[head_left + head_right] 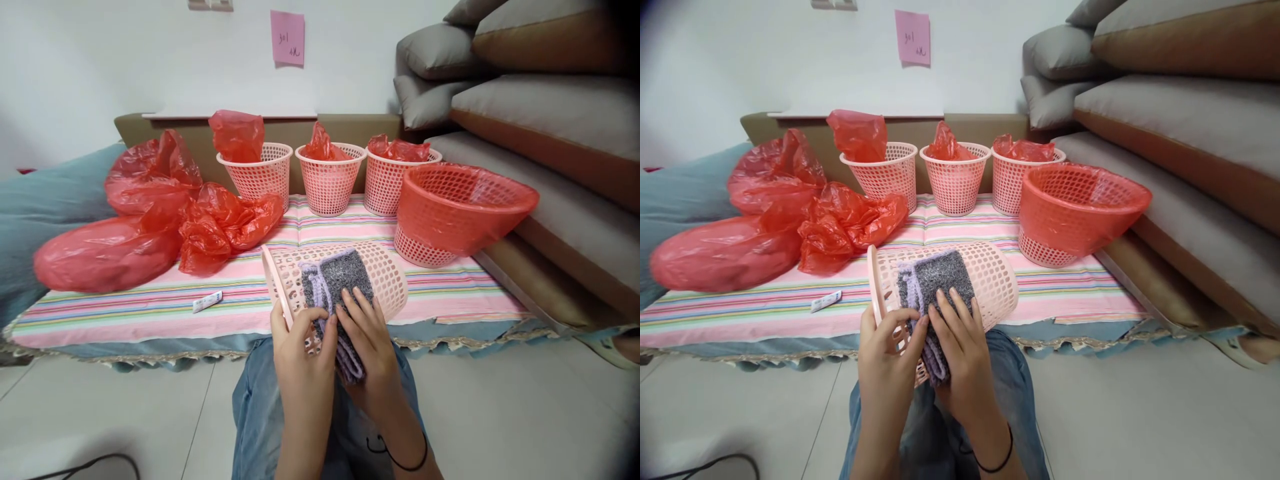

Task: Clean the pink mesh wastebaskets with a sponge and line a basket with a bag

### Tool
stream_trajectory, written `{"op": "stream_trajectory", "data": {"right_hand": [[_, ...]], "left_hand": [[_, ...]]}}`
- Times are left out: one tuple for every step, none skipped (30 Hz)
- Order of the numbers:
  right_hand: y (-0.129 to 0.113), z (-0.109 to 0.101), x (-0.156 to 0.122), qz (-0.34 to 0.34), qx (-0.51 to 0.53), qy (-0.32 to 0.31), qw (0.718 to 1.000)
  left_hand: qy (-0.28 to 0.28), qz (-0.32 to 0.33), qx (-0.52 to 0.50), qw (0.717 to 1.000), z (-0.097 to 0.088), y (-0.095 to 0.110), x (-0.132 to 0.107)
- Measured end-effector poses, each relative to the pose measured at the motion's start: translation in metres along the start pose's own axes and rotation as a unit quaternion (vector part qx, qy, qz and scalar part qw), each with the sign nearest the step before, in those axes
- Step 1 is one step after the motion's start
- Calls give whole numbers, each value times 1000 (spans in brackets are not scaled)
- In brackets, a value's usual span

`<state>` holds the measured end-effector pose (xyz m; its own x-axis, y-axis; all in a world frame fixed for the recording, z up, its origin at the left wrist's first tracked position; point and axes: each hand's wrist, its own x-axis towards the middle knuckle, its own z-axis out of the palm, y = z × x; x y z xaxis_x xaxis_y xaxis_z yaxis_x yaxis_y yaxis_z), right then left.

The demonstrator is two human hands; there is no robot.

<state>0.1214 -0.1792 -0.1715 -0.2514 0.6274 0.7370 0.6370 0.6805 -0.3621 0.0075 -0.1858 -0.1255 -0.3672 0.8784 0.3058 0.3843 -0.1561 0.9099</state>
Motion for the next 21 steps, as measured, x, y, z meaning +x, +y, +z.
{"op": "stream_trajectory", "data": {"right_hand": [[0, 1, 0, 1, -2, 1, 1000], [1, 1, 0, 4, -3, 1, 1000], [1, 1, 0, 7, -4, 0, 1000], [1, 2, 0, 10, -5, -1, 1000], [1, 2, 0, 10, -7, -5, 1000], [1, 2, 0, 8, -9, -10, 1000], [1, 2, 1, 5, -10, -16, 1000], [0, 2, 1, 2, -10, -23, 1000], [0, 1, 2, 1, -6, -29, 1000], [-1, 0, 3, 0, 1, -34, 999], [-1, -1, 4, 0, 11, -39, 999], [0, -3, 6, 2, 26, -39, 999], [1, -5, 7, 9, 43, -26, 999], [4, -8, 8, 26, 59, 9, 998], [7, -12, 10, 52, 70, 67, 994], [12, -16, 13, 88, 72, 140, 984], [17, -20, 15, 124, 65, 215, 967], [24, -24, 18, 152, 49, 277, 948], [31, -26, 20, 167, 29, 314, 934], [39, -28, 22, 171, 8, 326, 930], [47, -27, 24, 169, -10, 315, 934]], "left_hand": [[-6, -2, -13, 1000, 0, -1, 0], [-9, -4, -24, 1000, 0, -1, 0], [-11, -3, -33, 999, 0, -1, 0], [-11, -1, -38, 999, 0, -1, 0], [-11, 4, -40, 999, -1, -1, 0], [-10, 9, -38, 999, -1, -1, 0], [-9, 14, -37, 999, -1, -2, 0], [-9, 17, -36, 999, -2, -2, 0], [-9, 18, -39, 999, -2, -3, 0], [-9, 17, -43, 999, -3, -4, 0], [-11, 16, -49, 999, -3, -6, 0], [-12, 18, -60, 998, -3, -8, 0], [-11, 19, -75, 997, -4, -10, 0], [-8, 18, -93, 995, -3, -13, 0], [-3, 14, -113, 993, -3, -15, -1], [3, 5, -133, 991, -2, -17, -1], [9, -10, -153, 988, -1, -19, -2], [13, -28, -168, 985, -1, -21, -3], [14, -45, -178, 983, 0, -23, -3], [12, -59, -183, 981, 0, -24, -4], [7, -68, -185, 980, 0, -25, -4]]}}
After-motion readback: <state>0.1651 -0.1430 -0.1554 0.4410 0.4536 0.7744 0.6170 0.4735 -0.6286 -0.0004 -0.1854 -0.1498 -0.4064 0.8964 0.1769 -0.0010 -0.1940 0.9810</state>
